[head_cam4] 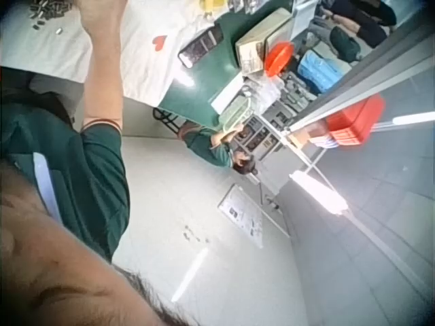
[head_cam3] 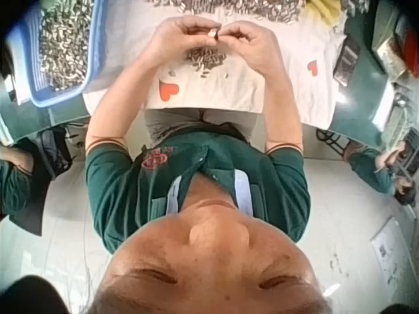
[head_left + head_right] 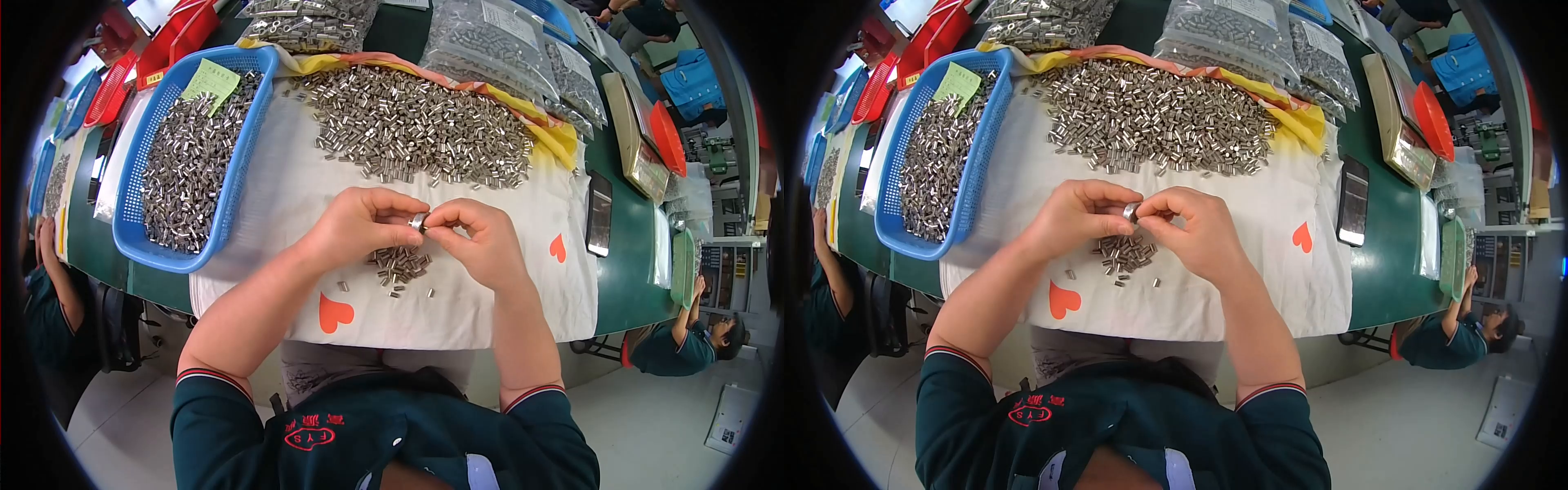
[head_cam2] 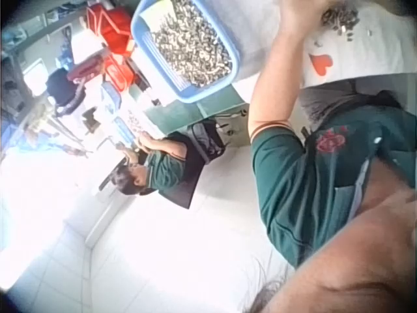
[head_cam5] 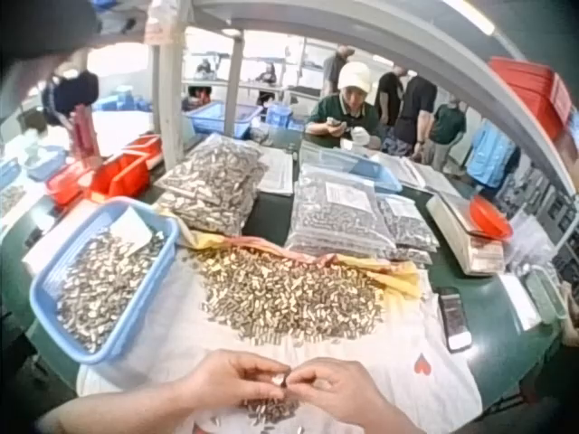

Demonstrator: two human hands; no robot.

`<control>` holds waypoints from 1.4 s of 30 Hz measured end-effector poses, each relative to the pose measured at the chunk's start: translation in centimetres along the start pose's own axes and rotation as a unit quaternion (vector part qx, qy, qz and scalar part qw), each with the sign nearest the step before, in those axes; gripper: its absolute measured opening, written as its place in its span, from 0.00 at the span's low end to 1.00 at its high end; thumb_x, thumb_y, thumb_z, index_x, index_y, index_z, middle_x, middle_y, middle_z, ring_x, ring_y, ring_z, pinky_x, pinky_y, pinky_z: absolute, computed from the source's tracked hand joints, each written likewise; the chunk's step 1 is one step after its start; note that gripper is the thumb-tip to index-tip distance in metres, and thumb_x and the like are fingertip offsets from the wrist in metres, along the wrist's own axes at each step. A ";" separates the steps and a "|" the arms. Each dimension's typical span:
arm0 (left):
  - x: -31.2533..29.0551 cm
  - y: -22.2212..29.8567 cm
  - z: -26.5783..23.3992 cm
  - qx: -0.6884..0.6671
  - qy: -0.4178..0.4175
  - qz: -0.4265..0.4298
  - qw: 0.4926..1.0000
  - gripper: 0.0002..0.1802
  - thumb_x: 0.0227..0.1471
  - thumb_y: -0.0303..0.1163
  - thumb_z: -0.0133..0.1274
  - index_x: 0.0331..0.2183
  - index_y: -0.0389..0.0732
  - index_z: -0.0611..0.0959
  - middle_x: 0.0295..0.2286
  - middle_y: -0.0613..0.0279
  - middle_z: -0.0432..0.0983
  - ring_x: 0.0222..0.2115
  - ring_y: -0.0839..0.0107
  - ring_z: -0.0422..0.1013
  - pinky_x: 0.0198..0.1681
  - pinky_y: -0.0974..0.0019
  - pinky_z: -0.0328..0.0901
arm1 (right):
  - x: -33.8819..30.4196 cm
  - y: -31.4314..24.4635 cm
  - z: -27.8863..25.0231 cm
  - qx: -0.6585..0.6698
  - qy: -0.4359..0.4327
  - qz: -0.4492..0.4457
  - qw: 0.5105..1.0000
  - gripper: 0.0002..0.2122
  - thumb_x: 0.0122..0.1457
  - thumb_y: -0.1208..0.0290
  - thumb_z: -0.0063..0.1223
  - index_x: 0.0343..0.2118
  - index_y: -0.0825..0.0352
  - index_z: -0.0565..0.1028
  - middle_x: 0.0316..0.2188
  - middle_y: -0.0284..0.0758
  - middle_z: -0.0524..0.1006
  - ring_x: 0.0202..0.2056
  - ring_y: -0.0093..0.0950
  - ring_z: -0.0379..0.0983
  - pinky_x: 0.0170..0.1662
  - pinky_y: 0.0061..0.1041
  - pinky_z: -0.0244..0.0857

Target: Inspecting and sorting small metal components on a workbench in a factory setting.

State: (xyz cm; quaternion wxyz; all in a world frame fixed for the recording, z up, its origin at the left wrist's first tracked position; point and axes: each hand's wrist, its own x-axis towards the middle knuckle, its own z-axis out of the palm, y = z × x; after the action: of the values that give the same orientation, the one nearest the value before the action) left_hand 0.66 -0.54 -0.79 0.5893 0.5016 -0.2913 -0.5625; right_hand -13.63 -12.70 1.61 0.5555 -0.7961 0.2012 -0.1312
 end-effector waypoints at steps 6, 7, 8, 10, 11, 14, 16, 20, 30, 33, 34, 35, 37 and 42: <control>-0.2 -0.5 0.1 0.074 -0.043 0.011 0.996 0.18 0.39 0.24 0.58 0.37 0.34 0.76 0.29 0.62 0.75 0.29 0.80 0.69 0.34 0.77 0.65 | 0.7 0.5 -1.9 -0.013 -0.048 0.046 0.998 0.05 0.44 0.76 0.54 0.25 0.68 0.73 0.22 0.31 0.71 0.23 0.21 0.68 0.27 0.19 0.62; -0.3 -0.2 0.3 0.125 -0.059 0.008 0.990 0.18 0.38 0.25 0.59 0.37 0.35 0.77 0.29 0.63 0.75 0.29 0.81 0.69 0.34 0.77 0.65 | 1.2 0.7 -2.1 -0.015 -0.048 0.047 0.998 0.05 0.44 0.76 0.54 0.25 0.68 0.73 0.22 0.31 0.71 0.23 0.21 0.68 0.27 0.19 0.62; -0.3 -0.1 0.4 0.175 -0.073 0.004 0.982 0.19 0.37 0.26 0.60 0.36 0.35 0.77 0.29 0.64 0.75 0.29 0.81 0.69 0.34 0.77 0.65 | 2.0 0.8 -2.2 -0.115 -0.008 0.018 0.993 0.04 0.44 0.76 0.53 0.25 0.67 0.73 0.22 0.32 0.72 0.24 0.23 0.68 0.28 0.21 0.62; -0.4 -0.1 0.1 0.170 -0.076 -0.003 0.982 0.19 0.37 0.26 0.60 0.36 0.36 0.77 0.29 0.64 0.74 0.29 0.82 0.69 0.34 0.77 0.65 | 3.5 1.6 -1.5 -0.295 0.070 -0.100 0.948 0.02 0.43 0.75 0.51 0.23 0.64 0.74 0.23 0.35 0.71 0.25 0.31 0.68 0.29 0.27 0.62; -0.5 0.0 0.0 0.165 -0.077 -0.010 0.983 0.19 0.36 0.27 0.61 0.35 0.36 0.77 0.29 0.65 0.74 0.29 0.82 0.69 0.34 0.77 0.64 | 3.8 1.9 -1.3 -0.296 0.071 -0.102 0.947 0.02 0.43 0.75 0.51 0.23 0.64 0.74 0.23 0.35 0.71 0.25 0.31 0.68 0.29 0.27 0.62; -0.3 0.2 0.1 0.146 -0.058 0.007 0.988 0.17 0.38 0.22 0.59 0.36 0.36 0.77 0.29 0.69 0.74 0.29 0.83 0.68 0.33 0.78 0.64 | 4.3 2.3 -0.9 -0.415 0.028 -0.170 0.893 0.03 0.42 0.77 0.50 0.23 0.65 0.73 0.21 0.35 0.70 0.26 0.34 0.67 0.31 0.31 0.61; -0.2 -0.1 0.0 0.126 -0.055 0.007 0.991 0.17 0.38 0.21 0.58 0.36 0.35 0.77 0.29 0.68 0.74 0.29 0.83 0.68 0.34 0.78 0.64 | 4.0 2.4 -0.8 -0.417 0.038 -0.189 0.888 0.03 0.41 0.77 0.50 0.22 0.66 0.73 0.20 0.36 0.69 0.26 0.35 0.66 0.31 0.33 0.61; 0.0 -0.3 -0.1 0.038 -0.013 -0.002 0.999 0.16 0.40 0.23 0.57 0.36 0.34 0.76 0.29 0.64 0.73 0.30 0.81 0.69 0.35 0.77 0.65 | 2.3 1.8 -0.2 -0.421 0.048 -0.146 0.894 0.02 0.42 0.78 0.50 0.21 0.67 0.72 0.21 0.35 0.70 0.26 0.32 0.68 0.30 0.29 0.62; 0.5 -0.5 -0.2 -0.014 -0.003 0.009 1.000 0.17 0.41 0.21 0.55 0.38 0.31 0.74 0.28 0.61 0.73 0.29 0.78 0.70 0.35 0.76 0.66 | 0.0 -0.3 0.4 -0.053 0.054 -0.056 0.996 0.04 0.42 0.81 0.52 0.24 0.69 0.73 0.23 0.31 0.72 0.24 0.22 0.68 0.28 0.18 0.63; 0.5 -0.4 -0.3 -0.009 -0.003 0.008 1.000 0.18 0.41 0.21 0.55 0.38 0.31 0.74 0.28 0.61 0.74 0.29 0.78 0.70 0.34 0.76 0.66 | 0.1 -0.2 0.7 -0.071 0.060 -0.068 0.993 0.04 0.41 0.82 0.51 0.23 0.69 0.72 0.23 0.32 0.72 0.24 0.24 0.68 0.27 0.20 0.63; 0.4 -0.2 -0.3 -0.004 0.008 0.006 1.000 0.18 0.40 0.22 0.56 0.38 0.31 0.74 0.28 0.62 0.74 0.28 0.79 0.70 0.33 0.77 0.66 | 0.1 -0.2 1.0 -0.088 0.067 -0.085 0.990 0.04 0.41 0.82 0.51 0.22 0.68 0.71 0.22 0.33 0.72 0.24 0.25 0.69 0.27 0.21 0.63; 0.3 0.0 -0.3 0.003 0.022 0.004 1.000 0.18 0.40 0.22 0.57 0.38 0.31 0.75 0.27 0.62 0.74 0.27 0.79 0.70 0.33 0.77 0.66 | 0.2 -0.3 1.2 -0.083 0.062 -0.089 0.991 0.04 0.41 0.82 0.51 0.22 0.68 0.71 0.22 0.33 0.72 0.24 0.25 0.69 0.27 0.21 0.63; -0.4 0.0 -0.5 0.058 0.054 0.013 0.997 0.18 0.39 0.24 0.58 0.37 0.32 0.76 0.27 0.62 0.74 0.27 0.80 0.69 0.33 0.77 0.65 | 0.5 -0.8 2.3 -0.197 0.079 -0.143 0.967 0.05 0.39 0.82 0.52 0.22 0.67 0.70 0.21 0.35 0.71 0.24 0.29 0.69 0.26 0.24 0.63; 0.2 -0.7 0.0 0.143 0.035 0.105 0.983 0.20 0.37 0.27 0.60 0.36 0.31 0.76 0.27 0.61 0.75 0.28 0.80 0.70 0.33 0.76 0.65 | -0.8 -0.7 1.6 -0.200 0.106 -0.149 0.963 0.05 0.40 0.85 0.52 0.23 0.70 0.71 0.24 0.37 0.73 0.25 0.29 0.70 0.30 0.21 0.63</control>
State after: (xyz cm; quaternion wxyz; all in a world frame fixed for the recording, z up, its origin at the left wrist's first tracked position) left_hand 0.46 -0.67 -1.50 0.5770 0.5665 -0.3994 -0.4320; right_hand -13.47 -10.77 1.73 0.3350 -0.8933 0.1600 -0.2536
